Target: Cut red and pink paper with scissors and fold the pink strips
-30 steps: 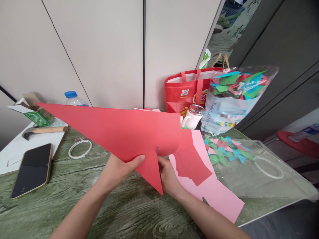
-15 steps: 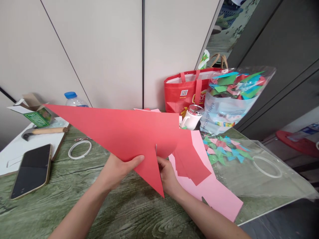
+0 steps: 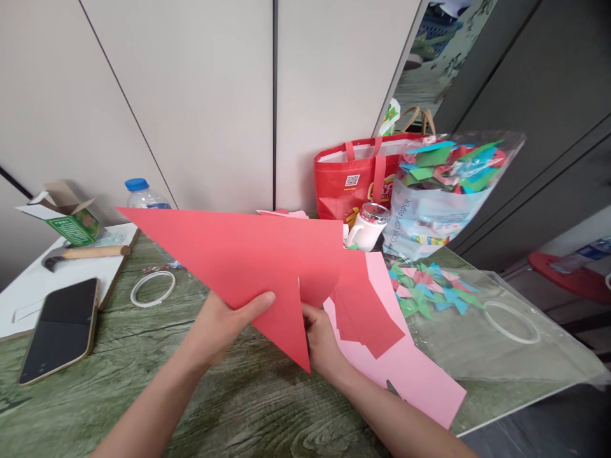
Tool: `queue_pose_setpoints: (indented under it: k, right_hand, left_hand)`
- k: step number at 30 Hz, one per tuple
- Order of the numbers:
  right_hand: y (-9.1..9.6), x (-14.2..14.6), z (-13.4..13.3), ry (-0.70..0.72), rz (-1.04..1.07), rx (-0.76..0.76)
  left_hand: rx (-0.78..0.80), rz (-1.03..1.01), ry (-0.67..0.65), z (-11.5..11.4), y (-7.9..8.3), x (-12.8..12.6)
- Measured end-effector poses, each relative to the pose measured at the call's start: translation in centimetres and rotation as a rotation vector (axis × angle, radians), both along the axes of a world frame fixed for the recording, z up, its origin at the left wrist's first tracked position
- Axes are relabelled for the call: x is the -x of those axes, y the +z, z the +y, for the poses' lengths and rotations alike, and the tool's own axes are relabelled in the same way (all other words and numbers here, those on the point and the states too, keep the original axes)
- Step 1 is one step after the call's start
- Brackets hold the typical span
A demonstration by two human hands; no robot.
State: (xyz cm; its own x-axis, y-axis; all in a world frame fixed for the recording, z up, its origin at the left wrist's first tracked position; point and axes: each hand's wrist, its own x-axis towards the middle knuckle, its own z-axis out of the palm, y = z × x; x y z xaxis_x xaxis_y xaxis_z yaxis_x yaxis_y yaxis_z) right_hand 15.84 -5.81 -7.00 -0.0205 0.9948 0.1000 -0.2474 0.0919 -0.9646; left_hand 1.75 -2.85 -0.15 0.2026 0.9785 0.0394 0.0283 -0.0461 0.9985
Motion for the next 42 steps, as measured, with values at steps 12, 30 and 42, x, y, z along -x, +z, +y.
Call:
queue_pose_setpoints:
  k: [12, 30, 42]
  right_hand:
    - [0.7, 0.0, 0.0, 0.019, -0.055, -0.050]
    - [0.5, -0.3, 0.2, -0.056, -0.037, -0.022]
    - [0.4, -0.2, 0.0, -0.063, -0.040, 0.009]
  left_hand:
    - [-0.093, 0.053, 0.083, 0.9, 0.2, 1.2]
    - [-0.009, 0.035, 0.025, 0.8, -0.1, 1.2]
    - [0.018, 0.039, 0.003, 0.8, -0.1, 1.4]
